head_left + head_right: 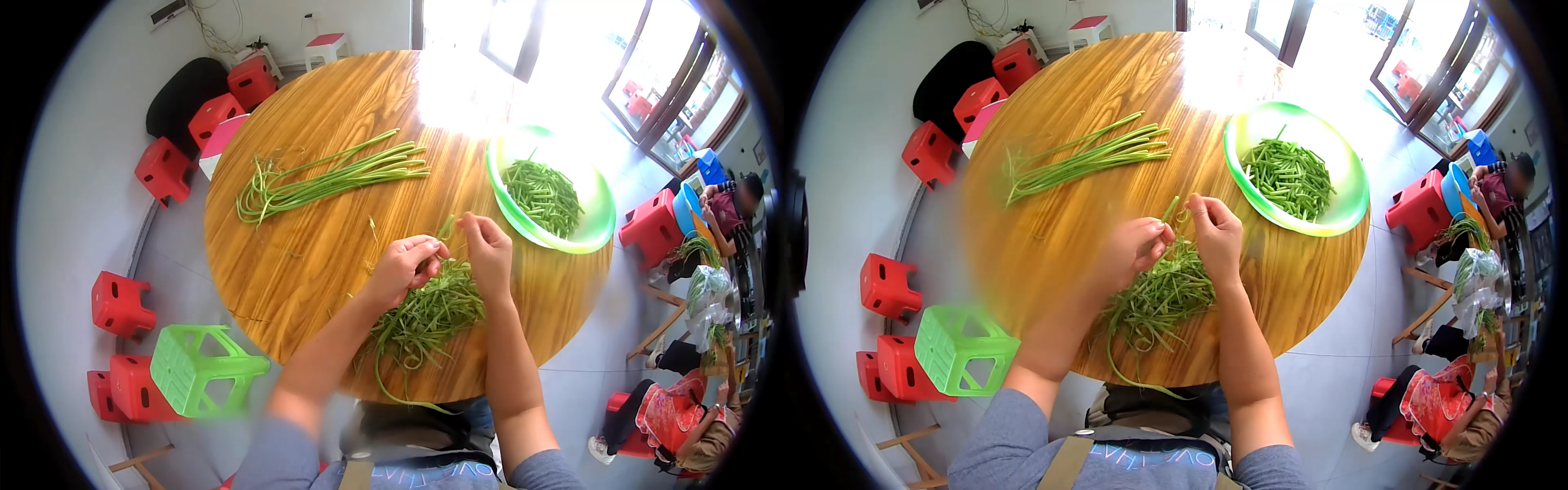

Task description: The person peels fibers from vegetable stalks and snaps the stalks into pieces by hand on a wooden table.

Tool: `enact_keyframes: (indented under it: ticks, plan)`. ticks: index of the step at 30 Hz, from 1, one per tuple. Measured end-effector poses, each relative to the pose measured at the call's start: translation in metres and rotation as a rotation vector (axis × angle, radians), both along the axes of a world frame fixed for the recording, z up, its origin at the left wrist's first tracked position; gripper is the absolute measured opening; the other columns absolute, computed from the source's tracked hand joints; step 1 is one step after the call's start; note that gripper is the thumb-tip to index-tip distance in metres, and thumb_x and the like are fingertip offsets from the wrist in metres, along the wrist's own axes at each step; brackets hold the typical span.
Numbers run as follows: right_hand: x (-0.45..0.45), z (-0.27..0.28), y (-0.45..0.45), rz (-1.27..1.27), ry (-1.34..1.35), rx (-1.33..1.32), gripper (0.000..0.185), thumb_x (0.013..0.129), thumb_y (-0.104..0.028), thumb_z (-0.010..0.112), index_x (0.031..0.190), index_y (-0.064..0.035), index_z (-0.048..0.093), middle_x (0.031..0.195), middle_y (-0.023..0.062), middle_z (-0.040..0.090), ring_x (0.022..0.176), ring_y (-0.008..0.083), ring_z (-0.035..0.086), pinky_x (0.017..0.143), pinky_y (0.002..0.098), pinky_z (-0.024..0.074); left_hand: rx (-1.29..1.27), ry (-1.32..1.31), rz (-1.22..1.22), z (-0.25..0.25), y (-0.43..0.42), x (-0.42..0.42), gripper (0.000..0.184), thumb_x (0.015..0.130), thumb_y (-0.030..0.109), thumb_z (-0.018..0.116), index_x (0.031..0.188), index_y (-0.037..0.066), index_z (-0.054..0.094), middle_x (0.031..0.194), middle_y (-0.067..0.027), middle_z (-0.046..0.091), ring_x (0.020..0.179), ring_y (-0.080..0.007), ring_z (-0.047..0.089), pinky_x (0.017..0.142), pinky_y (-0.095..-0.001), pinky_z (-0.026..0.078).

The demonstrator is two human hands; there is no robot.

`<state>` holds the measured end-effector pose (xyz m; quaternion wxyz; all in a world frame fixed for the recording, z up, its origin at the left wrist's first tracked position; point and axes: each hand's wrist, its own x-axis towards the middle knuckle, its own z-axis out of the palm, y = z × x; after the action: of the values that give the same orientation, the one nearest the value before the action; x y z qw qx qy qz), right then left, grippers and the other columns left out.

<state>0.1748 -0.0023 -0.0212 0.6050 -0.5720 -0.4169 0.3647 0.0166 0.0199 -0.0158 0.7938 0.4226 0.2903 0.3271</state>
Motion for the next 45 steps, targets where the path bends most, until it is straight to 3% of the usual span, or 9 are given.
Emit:
enact_keyframes:
  ticks: [7, 16, 21, 24, 29, 33, 36, 41, 45]
  plan:
    - [-0.005, 0.016, -0.003, 0.237, 0.552, -0.055, 0.017, 0.087, -0.018, 0.063, 0.096, -0.0037, 0.062, 0.068, -0.0058, 0.051, 0.057, 0.0005, 0.041, 0.048, 0.0166, 0.0304, 0.015, 0.015, -0.012, -0.001, 0.002, -0.002, 0.022, 0.093, 0.018, 0.044, 0.087, 0.002, 0.058, 0.061, -0.0014, 0.051, 0.044, -0.0042, 0.034, 0.039, -0.0180, 0.026]
    - [-0.002, -0.002, 0.002, 0.227, 0.445, -0.008, 0.014, 0.084, -0.014, 0.066, 0.092, -0.0031, 0.064, 0.072, -0.0038, 0.056, 0.060, 0.0034, 0.047, 0.052, 0.0178, 0.0367, -0.027, -0.004, -0.051, -0.010, 0.003, 0.002, 0.022, 0.093, 0.019, 0.045, 0.086, 0.001, 0.057, 0.062, -0.0022, 0.052, 0.045, -0.0057, 0.038, 0.039, -0.0187, 0.027]
    - [-0.024, 0.011, -0.011, 0.148, -0.499, 0.469, 0.011, 0.076, 0.002, 0.067, 0.086, -0.0002, 0.066, 0.079, 0.0061, 0.061, 0.073, 0.0156, 0.061, 0.065, 0.0252, 0.0498, 0.104, 0.001, 0.135, -0.036, 0.008, 0.002, 0.021, 0.093, 0.018, 0.045, 0.085, 0.002, 0.056, 0.063, -0.0013, 0.053, 0.044, -0.0052, 0.038, 0.038, -0.0185, 0.028]
    - [-0.042, 0.013, -0.014, 0.193, -0.534, 0.713, 0.017, 0.072, -0.002, 0.071, 0.088, -0.0026, 0.068, 0.081, 0.0081, 0.060, 0.072, 0.0174, 0.062, 0.061, 0.0273, 0.0502, -0.067, 0.096, 0.311, -0.015, 0.011, 0.001, 0.022, 0.094, 0.020, 0.045, 0.086, 0.003, 0.057, 0.063, -0.0005, 0.053, 0.043, -0.0044, 0.037, 0.038, -0.0180, 0.027]
    - [-0.018, 0.012, -0.011, 0.110, -0.426, 0.511, 0.012, 0.080, -0.006, 0.067, 0.092, -0.0029, 0.066, 0.080, 0.0032, 0.060, 0.062, 0.0096, 0.054, 0.054, 0.0225, 0.0447, 0.015, 0.010, 0.196, 0.000, 0.007, -0.003, 0.027, 0.097, 0.025, 0.043, 0.101, 0.003, 0.057, 0.063, 0.0002, 0.052, 0.043, -0.0037, 0.034, 0.038, -0.0179, 0.025]
    - [-0.002, 0.026, -0.009, 0.024, 0.712, 0.336, 0.017, 0.091, -0.011, 0.055, 0.105, -0.0025, 0.060, 0.084, 0.0010, 0.063, 0.074, 0.0072, 0.058, 0.064, 0.0199, 0.0476, -0.120, 0.011, 0.055, 0.004, 0.004, -0.004, 0.031, 0.097, 0.025, 0.042, 0.107, -0.001, 0.055, 0.063, 0.0004, 0.050, 0.043, -0.0040, 0.032, 0.040, -0.0174, 0.025]
    - [0.011, 0.011, -0.001, 0.070, 0.933, 0.267, 0.022, 0.091, -0.013, 0.054, 0.110, -0.0021, 0.057, 0.086, 0.0018, 0.063, 0.075, 0.0053, 0.057, 0.064, 0.0181, 0.0467, -0.112, 0.007, 0.034, 0.006, 0.001, 0.000, 0.029, 0.097, 0.022, 0.042, 0.105, -0.003, 0.055, 0.066, -0.0007, 0.052, 0.047, -0.0044, 0.035, 0.042, -0.0169, 0.026]
    - [-0.012, 0.004, -0.005, 0.314, 0.379, -0.034, 0.026, 0.090, -0.020, 0.058, 0.105, 0.0006, 0.061, 0.085, 0.0022, 0.062, 0.072, 0.0068, 0.054, 0.061, 0.0205, 0.0420, -0.107, -0.028, 0.035, -0.001, 0.003, -0.001, 0.025, 0.096, 0.022, 0.044, 0.102, 0.001, 0.056, 0.070, -0.0008, 0.053, 0.049, -0.0050, 0.037, 0.043, -0.0162, 0.029]
    - [-0.013, 0.006, -0.007, 0.399, 0.407, -0.061, 0.021, 0.088, -0.014, 0.060, 0.100, 0.0026, 0.064, 0.083, 0.0042, 0.063, 0.072, 0.0096, 0.056, 0.067, 0.0243, 0.0462, -0.091, -0.074, 0.017, -0.007, 0.004, 0.001, 0.024, 0.096, 0.022, 0.045, 0.102, 0.002, 0.057, 0.070, -0.0011, 0.055, 0.050, -0.0053, 0.040, 0.044, -0.0168, 0.031]
